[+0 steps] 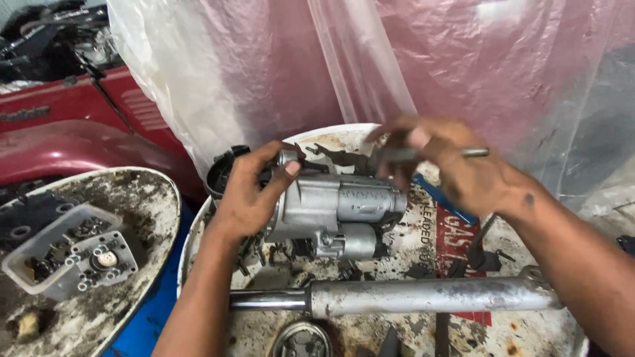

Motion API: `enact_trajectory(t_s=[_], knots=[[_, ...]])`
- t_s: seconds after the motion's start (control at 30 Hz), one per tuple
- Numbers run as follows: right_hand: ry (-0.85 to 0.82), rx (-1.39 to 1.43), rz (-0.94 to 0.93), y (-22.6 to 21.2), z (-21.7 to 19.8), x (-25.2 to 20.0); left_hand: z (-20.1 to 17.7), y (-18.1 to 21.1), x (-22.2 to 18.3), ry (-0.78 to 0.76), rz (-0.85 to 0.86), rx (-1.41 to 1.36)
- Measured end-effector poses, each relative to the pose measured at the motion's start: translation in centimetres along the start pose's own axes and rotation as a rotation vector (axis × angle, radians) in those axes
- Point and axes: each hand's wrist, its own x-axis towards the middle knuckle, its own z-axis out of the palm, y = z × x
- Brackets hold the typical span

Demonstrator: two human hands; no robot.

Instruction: Scraping the exterior housing of a starter motor with a metal tool to remove debris.

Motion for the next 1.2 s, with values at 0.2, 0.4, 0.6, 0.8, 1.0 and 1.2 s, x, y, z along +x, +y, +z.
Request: enact_trajectory(t_s=[0.2,0.4,0.6,0.8,1.0,1.2], knots=[[-0.353,-0.270,-0.036,-3.4,3.9,2.7,-0.2,0.2,0.2,-0.021,-0.032,-0.056],[-0.456,-0.503,0.041,-0.3,3.6,-0.4,-0.4,-1.5,-0.3,0.034,-0.111,0.129],[-0.541,-0.299,0.253,-2.4,3.2,0.2,-0.4,1.7,0.8,-0.013,-0.053,0.102],[-0.594,-0.369,0.401,-1.5,3.7,0.2,0.2,1.7,0.7,-0.006,-0.096,0.132],[-0.361,-0.163,0.348,-1.2,4.7,0.3,0.6,0.5,0.6,0.026,-0.083,0.056],[-0.229,-0.210,0.308,-2.0,2.9,0.2,0.6,1.0,0.2,0.041,-0.140,0.083]])
